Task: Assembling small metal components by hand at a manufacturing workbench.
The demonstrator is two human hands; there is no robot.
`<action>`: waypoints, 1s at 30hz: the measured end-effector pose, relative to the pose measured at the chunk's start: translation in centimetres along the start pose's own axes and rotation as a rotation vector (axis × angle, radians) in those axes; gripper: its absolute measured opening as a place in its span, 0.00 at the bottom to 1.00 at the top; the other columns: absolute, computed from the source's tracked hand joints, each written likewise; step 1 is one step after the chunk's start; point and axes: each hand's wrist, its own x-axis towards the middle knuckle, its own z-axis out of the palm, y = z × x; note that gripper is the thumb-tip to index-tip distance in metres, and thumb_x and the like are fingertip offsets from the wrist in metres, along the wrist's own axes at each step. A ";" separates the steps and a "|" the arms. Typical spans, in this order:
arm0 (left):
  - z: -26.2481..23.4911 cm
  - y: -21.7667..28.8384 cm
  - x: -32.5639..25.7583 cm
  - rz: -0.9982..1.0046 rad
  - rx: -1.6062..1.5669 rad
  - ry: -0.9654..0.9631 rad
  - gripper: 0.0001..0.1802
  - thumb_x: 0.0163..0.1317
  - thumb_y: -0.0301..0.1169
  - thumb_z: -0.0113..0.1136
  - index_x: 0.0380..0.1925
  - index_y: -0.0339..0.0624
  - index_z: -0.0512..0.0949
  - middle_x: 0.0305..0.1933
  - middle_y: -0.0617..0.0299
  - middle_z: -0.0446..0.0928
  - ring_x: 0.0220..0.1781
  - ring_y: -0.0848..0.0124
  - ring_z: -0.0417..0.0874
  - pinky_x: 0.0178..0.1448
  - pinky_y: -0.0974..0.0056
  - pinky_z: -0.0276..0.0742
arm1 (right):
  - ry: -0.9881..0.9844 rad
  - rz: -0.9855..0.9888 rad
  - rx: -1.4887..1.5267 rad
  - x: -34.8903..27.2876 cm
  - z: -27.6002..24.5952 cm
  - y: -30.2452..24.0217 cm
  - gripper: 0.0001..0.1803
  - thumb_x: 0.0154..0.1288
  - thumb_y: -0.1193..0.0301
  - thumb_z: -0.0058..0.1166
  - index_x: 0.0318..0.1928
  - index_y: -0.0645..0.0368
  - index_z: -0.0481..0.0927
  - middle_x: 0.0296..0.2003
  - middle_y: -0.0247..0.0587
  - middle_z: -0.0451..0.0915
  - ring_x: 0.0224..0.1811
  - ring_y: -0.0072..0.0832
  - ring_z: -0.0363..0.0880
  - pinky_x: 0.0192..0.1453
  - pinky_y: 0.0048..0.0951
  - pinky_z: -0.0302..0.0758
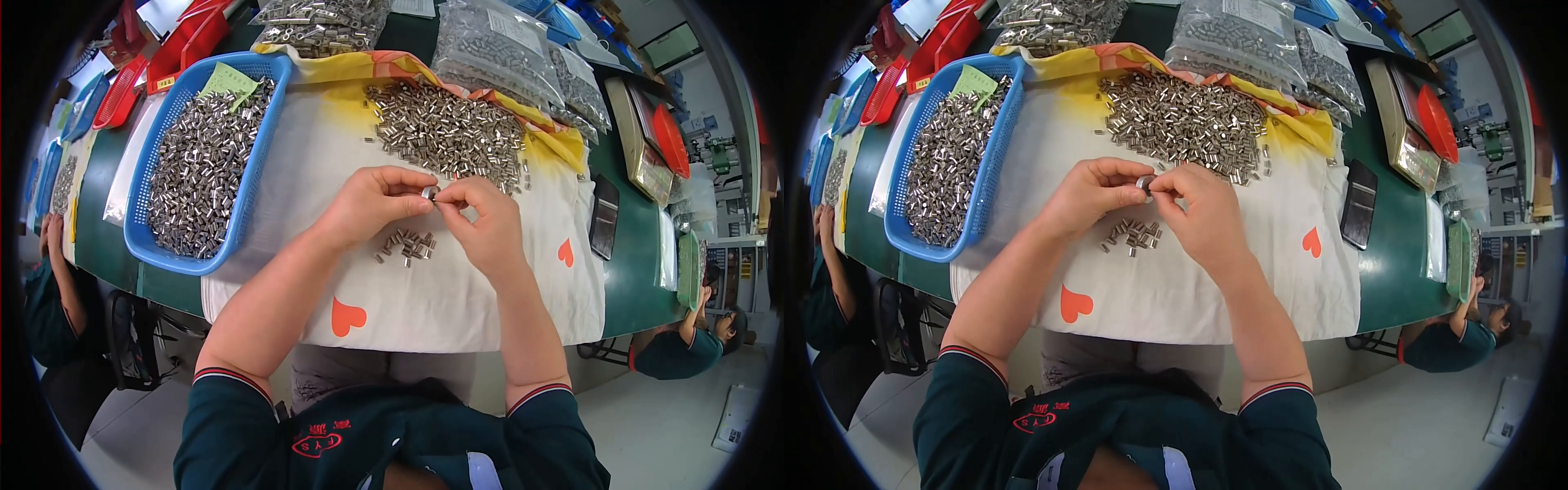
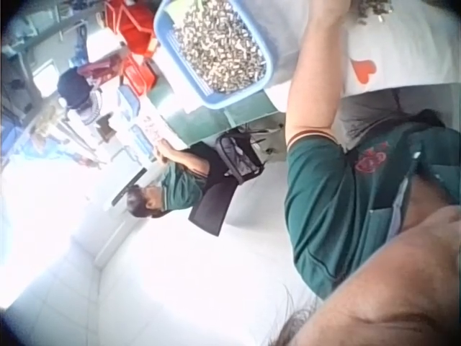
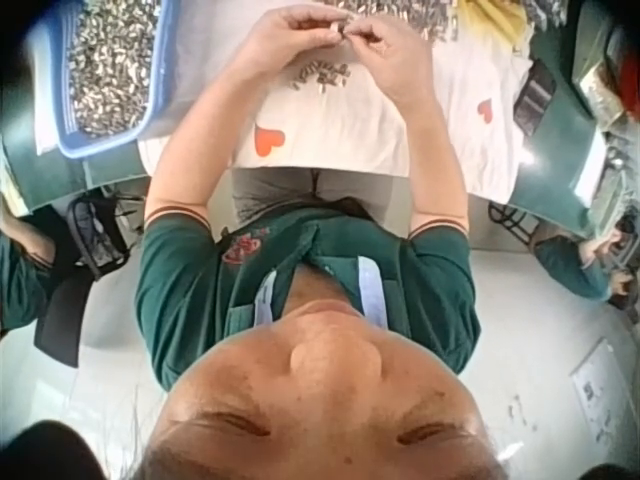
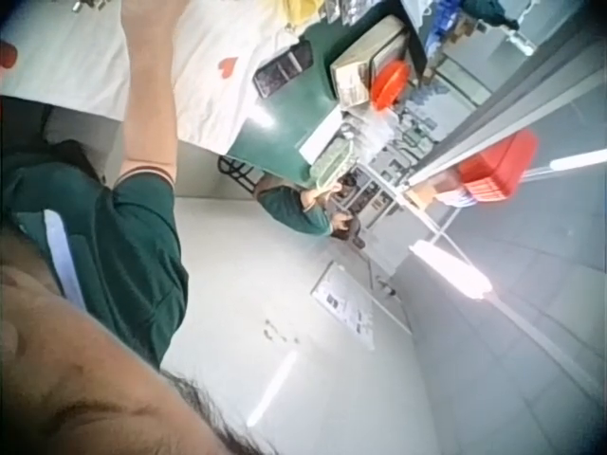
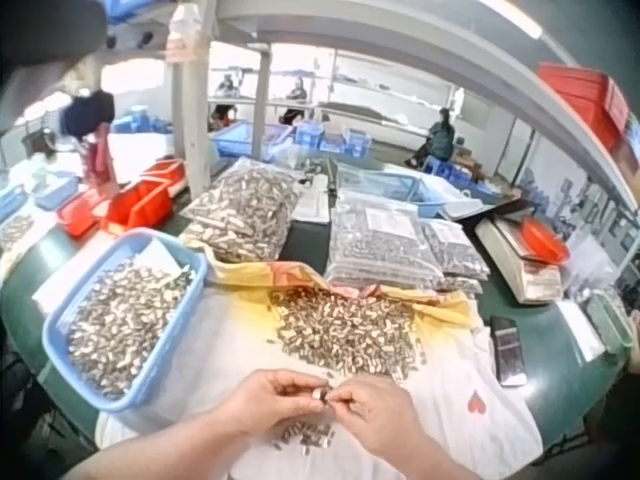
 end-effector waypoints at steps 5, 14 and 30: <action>0.1 0.1 -0.3 0.023 0.150 0.075 0.16 0.52 0.22 0.59 0.43 0.32 0.73 0.37 0.60 0.77 0.37 0.78 0.77 0.43 0.74 0.73 | 0.049 -0.080 -0.081 -0.2 0.7 0.0 0.04 0.48 0.80 0.53 0.29 0.62 0.76 0.24 0.38 0.75 0.26 0.29 0.74 0.29 0.25 0.69; 0.3 0.0 -0.2 -0.071 0.258 -0.057 0.17 0.50 0.23 0.62 0.42 0.31 0.74 0.35 0.61 0.78 0.37 0.79 0.77 0.40 0.74 0.74 | -0.182 0.351 0.166 0.9 -1.4 1.3 0.07 0.50 0.76 0.55 0.32 0.63 0.77 0.26 0.31 0.76 0.28 0.16 0.71 0.33 0.18 0.68; -0.4 0.1 0.1 -0.046 -0.028 0.061 0.16 0.52 0.22 0.58 0.43 0.33 0.73 0.34 0.61 0.77 0.36 0.77 0.77 0.39 0.74 0.73 | -0.042 0.258 0.017 1.3 -0.1 1.0 0.04 0.47 0.77 0.53 0.27 0.62 0.76 0.25 0.38 0.76 0.27 0.27 0.74 0.33 0.26 0.71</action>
